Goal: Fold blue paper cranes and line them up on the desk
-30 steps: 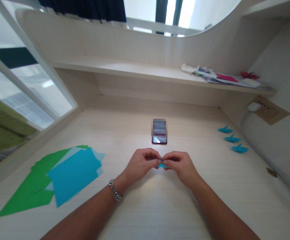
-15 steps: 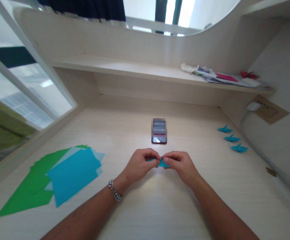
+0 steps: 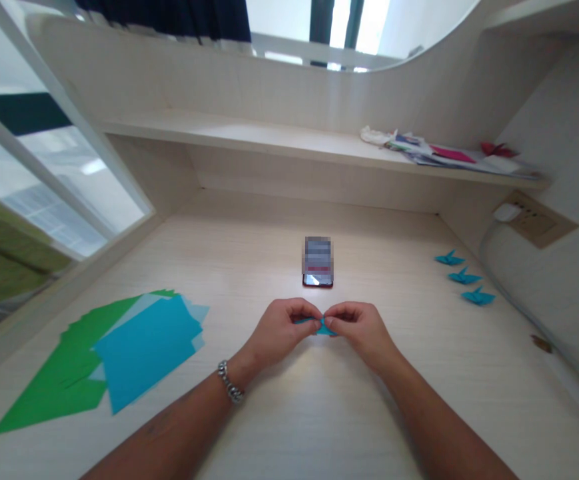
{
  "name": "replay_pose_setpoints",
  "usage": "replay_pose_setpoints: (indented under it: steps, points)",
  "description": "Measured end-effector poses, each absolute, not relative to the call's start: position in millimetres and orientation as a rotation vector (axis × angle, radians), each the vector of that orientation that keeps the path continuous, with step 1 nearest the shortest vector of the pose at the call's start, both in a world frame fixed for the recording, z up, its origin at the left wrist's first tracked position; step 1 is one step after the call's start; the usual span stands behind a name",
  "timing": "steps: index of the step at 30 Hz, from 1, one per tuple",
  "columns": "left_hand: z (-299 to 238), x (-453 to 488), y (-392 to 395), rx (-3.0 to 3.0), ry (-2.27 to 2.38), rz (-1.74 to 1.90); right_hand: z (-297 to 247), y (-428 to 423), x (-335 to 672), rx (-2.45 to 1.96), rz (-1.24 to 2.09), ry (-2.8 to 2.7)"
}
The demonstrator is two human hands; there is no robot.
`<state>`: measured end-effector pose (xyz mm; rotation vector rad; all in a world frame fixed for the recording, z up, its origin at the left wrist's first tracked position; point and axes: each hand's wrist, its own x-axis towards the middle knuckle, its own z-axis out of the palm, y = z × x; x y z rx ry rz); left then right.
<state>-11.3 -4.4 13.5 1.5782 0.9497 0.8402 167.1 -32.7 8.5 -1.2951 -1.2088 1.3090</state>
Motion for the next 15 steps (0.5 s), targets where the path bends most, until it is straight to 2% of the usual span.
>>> replay_pose_setpoints:
  steps: [15]
  points:
    - [4.6,-5.8,-5.5,1.323,0.936,0.934,2.7,-32.6,164.5,-1.206,1.237,-1.175]
